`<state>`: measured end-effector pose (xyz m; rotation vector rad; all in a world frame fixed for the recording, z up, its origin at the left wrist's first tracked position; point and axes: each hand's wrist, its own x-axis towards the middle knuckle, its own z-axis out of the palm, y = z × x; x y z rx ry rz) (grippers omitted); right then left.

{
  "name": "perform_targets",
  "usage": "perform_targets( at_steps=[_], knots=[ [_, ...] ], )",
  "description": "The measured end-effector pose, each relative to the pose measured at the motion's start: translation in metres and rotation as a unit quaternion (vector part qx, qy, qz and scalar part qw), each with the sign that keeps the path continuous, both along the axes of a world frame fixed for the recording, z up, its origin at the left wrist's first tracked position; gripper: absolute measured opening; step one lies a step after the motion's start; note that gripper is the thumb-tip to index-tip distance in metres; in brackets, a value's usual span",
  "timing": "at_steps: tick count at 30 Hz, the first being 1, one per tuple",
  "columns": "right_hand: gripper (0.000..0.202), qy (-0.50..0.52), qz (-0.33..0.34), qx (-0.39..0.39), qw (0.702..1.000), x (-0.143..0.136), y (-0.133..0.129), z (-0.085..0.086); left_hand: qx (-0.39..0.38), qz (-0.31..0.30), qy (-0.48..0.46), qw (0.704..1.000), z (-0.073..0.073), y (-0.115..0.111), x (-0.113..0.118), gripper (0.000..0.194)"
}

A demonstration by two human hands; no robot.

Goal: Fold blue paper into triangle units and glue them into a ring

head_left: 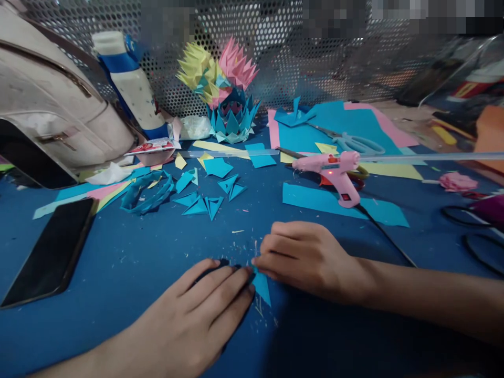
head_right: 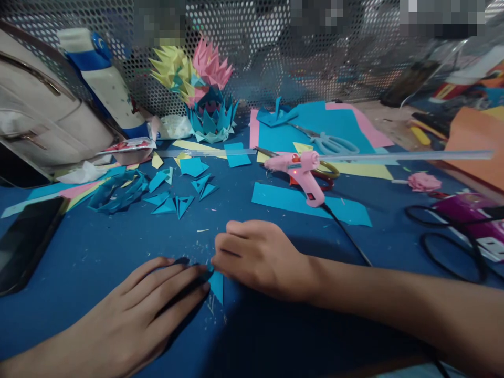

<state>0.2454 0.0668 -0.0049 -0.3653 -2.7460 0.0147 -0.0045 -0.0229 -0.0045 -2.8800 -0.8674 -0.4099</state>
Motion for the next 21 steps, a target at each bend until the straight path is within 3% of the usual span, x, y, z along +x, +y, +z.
perform_targets(
  at_steps=[4,15,21],
  knots=[
    [0.022,0.032,0.034,0.061,0.997,-0.001,0.000,0.005,-0.006,0.015,0.003,1.000,-0.001,0.000,0.001,0.034],
    [0.031,-0.002,0.089,0.032,0.995,0.000,0.007,0.010,0.002,0.002,0.015,1.000,0.000,0.003,0.000,0.035],
    [0.022,-0.045,0.060,0.008,0.997,0.004,0.011,0.017,0.010,-0.013,0.030,0.999,0.003,0.003,-0.002,0.037]
  ],
)
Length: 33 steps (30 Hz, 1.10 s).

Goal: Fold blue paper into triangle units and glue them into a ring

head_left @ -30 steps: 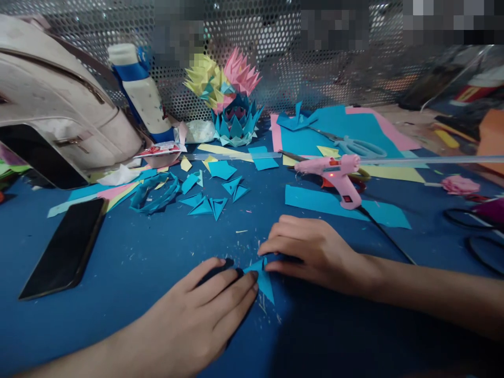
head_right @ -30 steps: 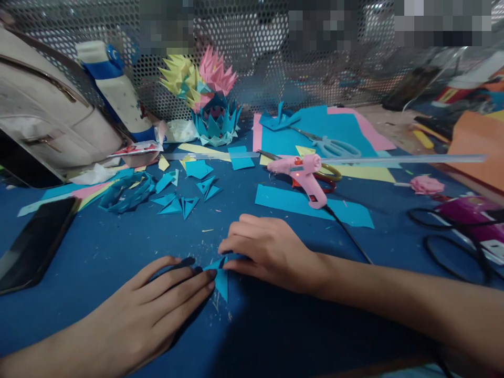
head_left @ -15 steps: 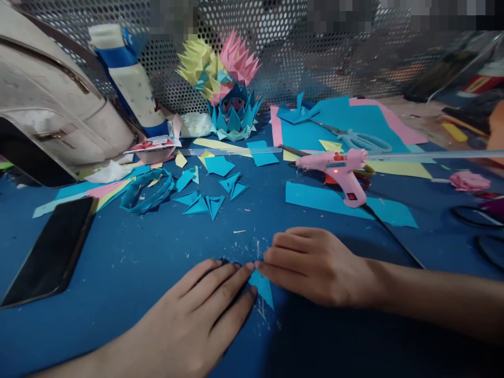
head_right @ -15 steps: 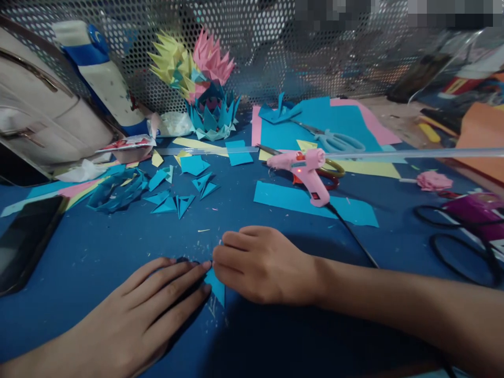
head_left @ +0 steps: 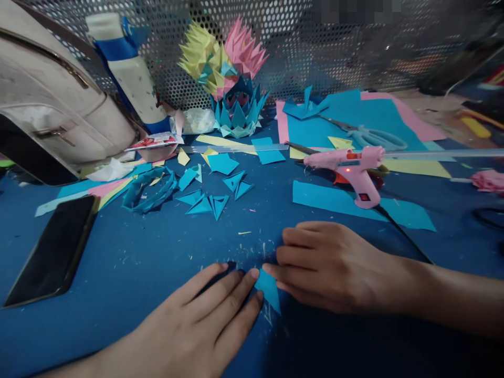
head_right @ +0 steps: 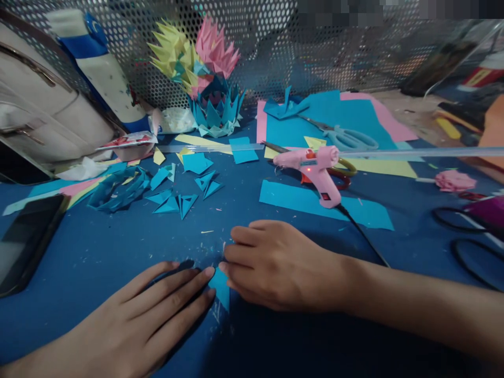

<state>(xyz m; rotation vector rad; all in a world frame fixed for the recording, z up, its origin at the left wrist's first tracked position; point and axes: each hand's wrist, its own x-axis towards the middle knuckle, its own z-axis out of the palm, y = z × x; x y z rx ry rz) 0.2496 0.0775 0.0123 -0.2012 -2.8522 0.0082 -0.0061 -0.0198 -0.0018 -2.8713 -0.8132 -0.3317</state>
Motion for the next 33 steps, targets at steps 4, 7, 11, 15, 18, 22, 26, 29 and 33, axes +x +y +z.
perform_targets(
  at_steps=[4,7,11,15,18,22,26,29,33],
  knots=[
    [0.021,-0.048,-0.013,-0.036,0.998,0.006,0.000,0.008,0.012,-0.002,0.001,1.000,0.000,-0.001,0.000,0.039],
    [0.019,-0.059,-0.020,-0.044,0.997,0.009,-0.002,0.008,0.015,-0.003,0.003,1.000,-0.001,-0.002,0.000,0.038],
    [0.021,-0.006,-0.034,0.003,0.999,0.013,-0.004,-0.001,-0.007,0.000,0.029,1.000,0.001,-0.001,0.000,0.045],
    [0.032,0.085,-0.050,0.079,0.992,0.014,-0.003,-0.008,-0.032,0.014,0.029,0.999,0.004,-0.001,0.001,0.047],
    [0.025,0.108,0.004,0.094,0.990,0.012,-0.004,-0.007,-0.025,0.006,0.025,0.999,0.003,-0.003,0.000,0.046],
    [0.019,0.095,0.042,0.083,0.991,0.008,-0.008,-0.009,-0.019,-0.021,0.033,0.999,0.000,-0.005,-0.002,0.039],
    [0.030,0.047,-0.023,0.005,0.999,0.007,-0.009,-0.015,-0.024,-0.008,0.042,0.999,0.000,-0.005,-0.002,0.048],
    [0.035,0.016,-0.059,-0.096,0.993,0.006,-0.007,-0.016,-0.027,0.007,0.044,0.999,0.002,-0.005,-0.001,0.052],
    [0.029,0.015,-0.066,-0.240,0.968,0.004,-0.003,-0.015,-0.024,0.017,0.051,0.998,0.005,-0.004,0.000,0.051]
  ],
)
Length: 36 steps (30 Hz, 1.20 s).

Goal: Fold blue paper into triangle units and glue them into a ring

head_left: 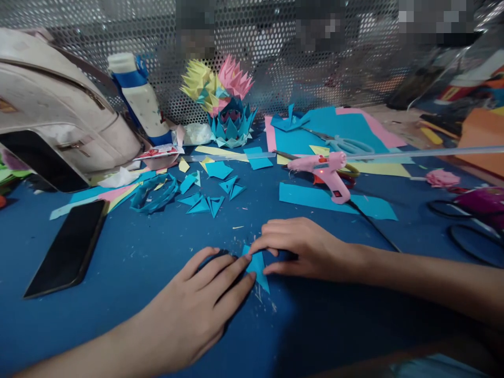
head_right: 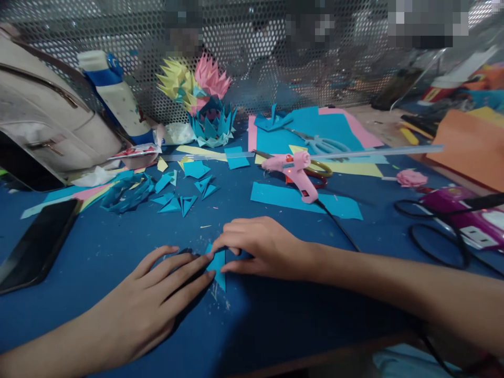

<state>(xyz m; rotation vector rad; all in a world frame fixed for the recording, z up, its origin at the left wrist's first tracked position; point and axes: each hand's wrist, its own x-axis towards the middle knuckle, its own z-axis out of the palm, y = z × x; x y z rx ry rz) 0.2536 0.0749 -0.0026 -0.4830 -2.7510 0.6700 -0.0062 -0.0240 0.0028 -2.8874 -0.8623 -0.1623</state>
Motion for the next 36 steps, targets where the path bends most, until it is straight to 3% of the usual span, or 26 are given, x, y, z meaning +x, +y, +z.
perform_targets(
  at_steps=[5,16,22,31,36],
  knots=[
    [0.019,0.012,-0.026,-0.071,0.997,-0.002,0.003,-0.001,-0.009,0.014,-0.002,1.000,-0.001,0.000,0.001,0.052],
    [0.021,0.031,-0.014,-0.120,0.992,-0.004,0.003,0.003,-0.046,0.010,-0.027,0.999,0.000,0.002,0.001,0.051],
    [0.017,0.010,-0.031,-0.108,0.994,-0.005,0.002,0.002,-0.049,0.004,-0.055,0.997,-0.002,0.003,0.003,0.047],
    [0.007,-0.058,-0.012,-0.148,0.987,-0.002,0.010,0.012,-0.054,-0.046,-0.034,0.997,-0.004,0.005,0.009,0.049],
    [0.016,-0.073,0.025,-0.164,0.983,0.000,0.015,0.018,-0.083,-0.040,-0.028,0.995,-0.003,0.006,0.018,0.051]
  ],
)
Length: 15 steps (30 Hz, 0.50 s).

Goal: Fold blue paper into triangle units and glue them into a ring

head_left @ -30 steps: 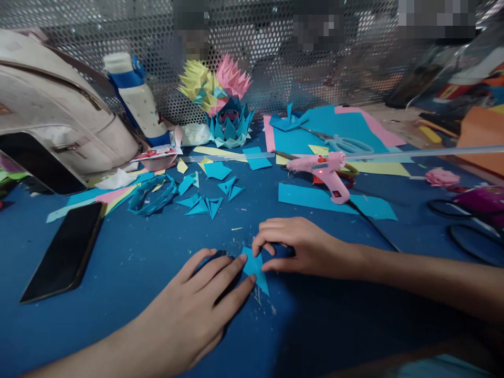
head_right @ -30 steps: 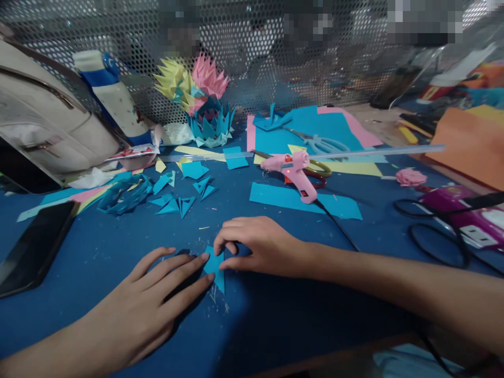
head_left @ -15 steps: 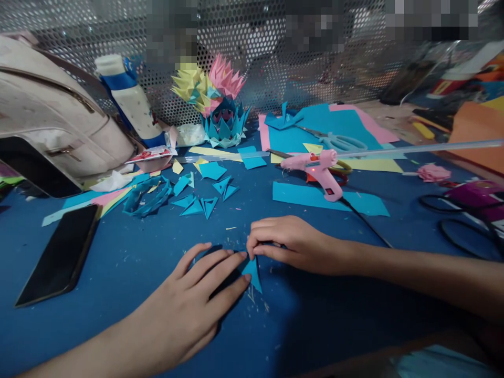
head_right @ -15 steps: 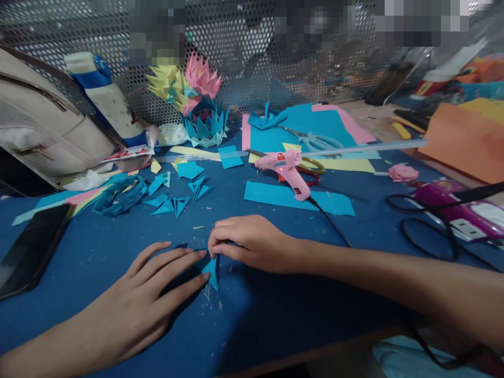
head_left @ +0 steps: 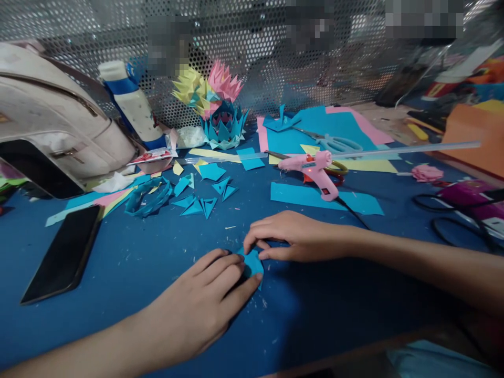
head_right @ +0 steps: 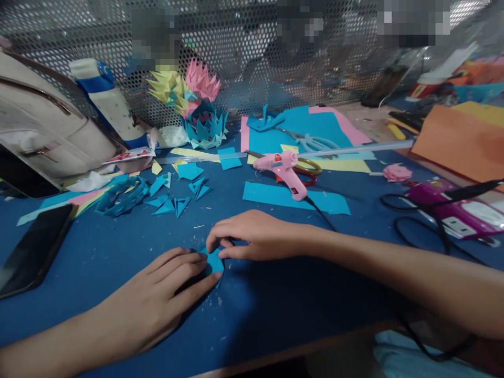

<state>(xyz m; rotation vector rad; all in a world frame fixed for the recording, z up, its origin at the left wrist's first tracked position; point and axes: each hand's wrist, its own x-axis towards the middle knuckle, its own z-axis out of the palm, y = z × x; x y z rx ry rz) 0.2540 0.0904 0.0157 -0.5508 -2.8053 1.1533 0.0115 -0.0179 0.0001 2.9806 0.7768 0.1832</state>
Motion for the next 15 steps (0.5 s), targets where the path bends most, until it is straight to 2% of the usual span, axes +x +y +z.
perform_targets(
  at_steps=[7,12,15],
  knots=[
    [0.011,0.019,0.040,-0.025,0.999,0.004,0.008,-0.002,-0.035,0.005,0.001,0.999,-0.001,0.001,0.000,0.051],
    [0.013,0.047,0.010,-0.021,0.999,0.001,0.003,-0.006,-0.014,0.011,-0.017,1.000,-0.002,0.001,-0.002,0.044],
    [0.013,0.026,-0.018,0.005,1.000,-0.001,-0.003,-0.006,-0.005,0.010,-0.014,1.000,-0.001,0.002,-0.002,0.045]
  ],
)
